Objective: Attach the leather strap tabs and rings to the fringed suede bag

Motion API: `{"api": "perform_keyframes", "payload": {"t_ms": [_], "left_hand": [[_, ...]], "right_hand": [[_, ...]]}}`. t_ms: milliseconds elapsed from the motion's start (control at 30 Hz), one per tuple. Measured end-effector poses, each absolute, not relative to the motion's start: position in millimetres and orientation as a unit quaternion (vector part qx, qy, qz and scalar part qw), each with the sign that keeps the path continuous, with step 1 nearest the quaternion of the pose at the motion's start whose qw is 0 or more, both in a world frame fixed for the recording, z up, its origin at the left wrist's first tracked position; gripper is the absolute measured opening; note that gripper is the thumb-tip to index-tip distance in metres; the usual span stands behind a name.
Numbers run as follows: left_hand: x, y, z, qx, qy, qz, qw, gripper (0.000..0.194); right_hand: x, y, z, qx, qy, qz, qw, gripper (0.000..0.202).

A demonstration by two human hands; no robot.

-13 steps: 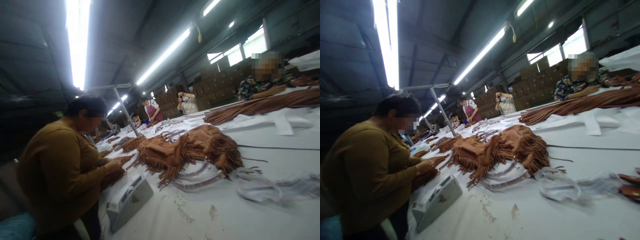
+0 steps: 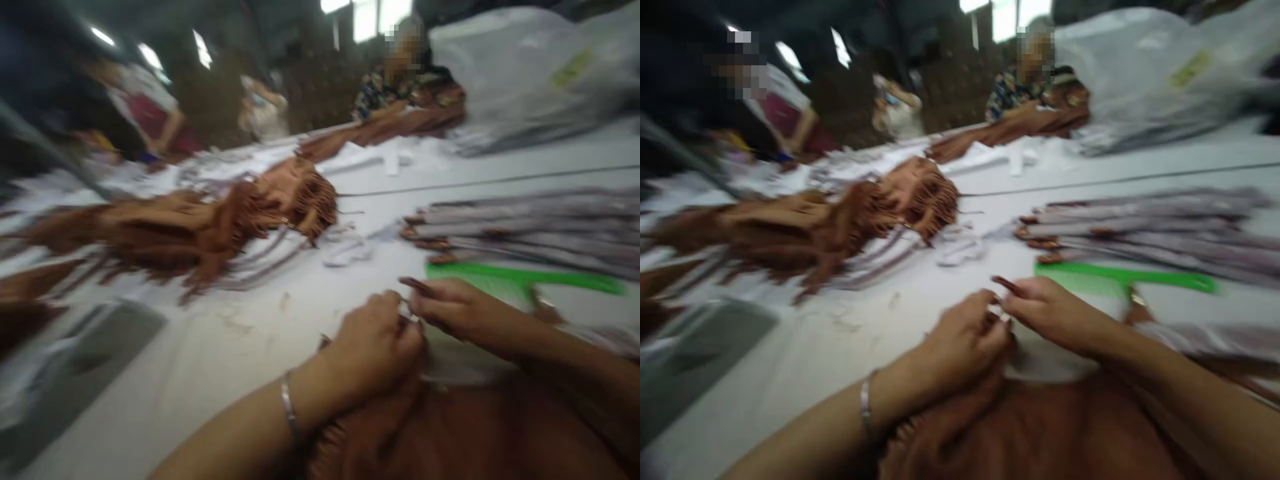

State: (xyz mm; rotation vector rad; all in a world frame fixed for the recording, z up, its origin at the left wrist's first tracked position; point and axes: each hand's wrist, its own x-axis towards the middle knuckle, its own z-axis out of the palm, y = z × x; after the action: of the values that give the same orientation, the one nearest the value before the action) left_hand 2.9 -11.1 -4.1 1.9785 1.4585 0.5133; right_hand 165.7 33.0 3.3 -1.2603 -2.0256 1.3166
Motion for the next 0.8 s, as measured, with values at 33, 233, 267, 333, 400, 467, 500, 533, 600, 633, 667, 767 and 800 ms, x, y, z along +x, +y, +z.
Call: {"api": "perform_keyframes", "payload": {"t_ms": [33,233,267,333,400,467,500,533,600,633,667,767,800], "left_hand": [[1,-8,-8,0.753,0.546,0.198,0.31,0.025],[-6,6,-20,0.774,0.525,0.169,0.311,0.021],[-6,4,-18,0.775,0.527,0.164,0.307,0.02],[-6,2,-16,0.776,0.54,0.143,0.292,0.02],[-5,2,-16,0.779,0.553,0.119,0.27,0.021],[-4,4,-19,0.786,0.559,0.102,0.244,0.023],[-4,4,-21,0.791,0.559,0.096,0.231,0.024],[-4,5,-23,0.795,0.557,0.092,0.22,0.024],[-4,4,-27,0.806,0.552,0.088,0.194,0.025],[-5,3,-28,0.813,0.548,0.089,0.177,0.025],[-5,3,-30,0.82,0.542,0.093,0.159,0.026],[-7,3,-35,0.836,0.525,0.111,0.116,0.026],[-7,4,-36,0.836,0.524,0.117,0.113,0.026]], "right_hand": [[167,32,3,-0.453,-0.707,0.514,0.175,0.022],[167,41,-15,-0.447,-0.575,0.656,0.199,0.02],[167,40,-15,-0.439,-0.572,0.664,0.198,0.02],[168,37,-17,-0.424,-0.578,0.67,0.191,0.022],[167,36,-18,-0.428,-0.582,0.665,0.19,0.022],[167,36,-20,-0.441,-0.577,0.66,0.191,0.023],[166,36,-21,-0.449,-0.572,0.659,0.191,0.023],[165,36,-21,-0.456,-0.567,0.66,0.189,0.023],[164,36,-23,-0.462,-0.555,0.665,0.191,0.023],[163,35,-23,-0.465,-0.55,0.666,0.194,0.022],[162,35,-24,-0.469,-0.545,0.666,0.197,0.02],[163,37,-26,-0.481,-0.54,0.661,0.199,0.019],[164,39,-26,-0.483,-0.541,0.661,0.193,0.018]]}}
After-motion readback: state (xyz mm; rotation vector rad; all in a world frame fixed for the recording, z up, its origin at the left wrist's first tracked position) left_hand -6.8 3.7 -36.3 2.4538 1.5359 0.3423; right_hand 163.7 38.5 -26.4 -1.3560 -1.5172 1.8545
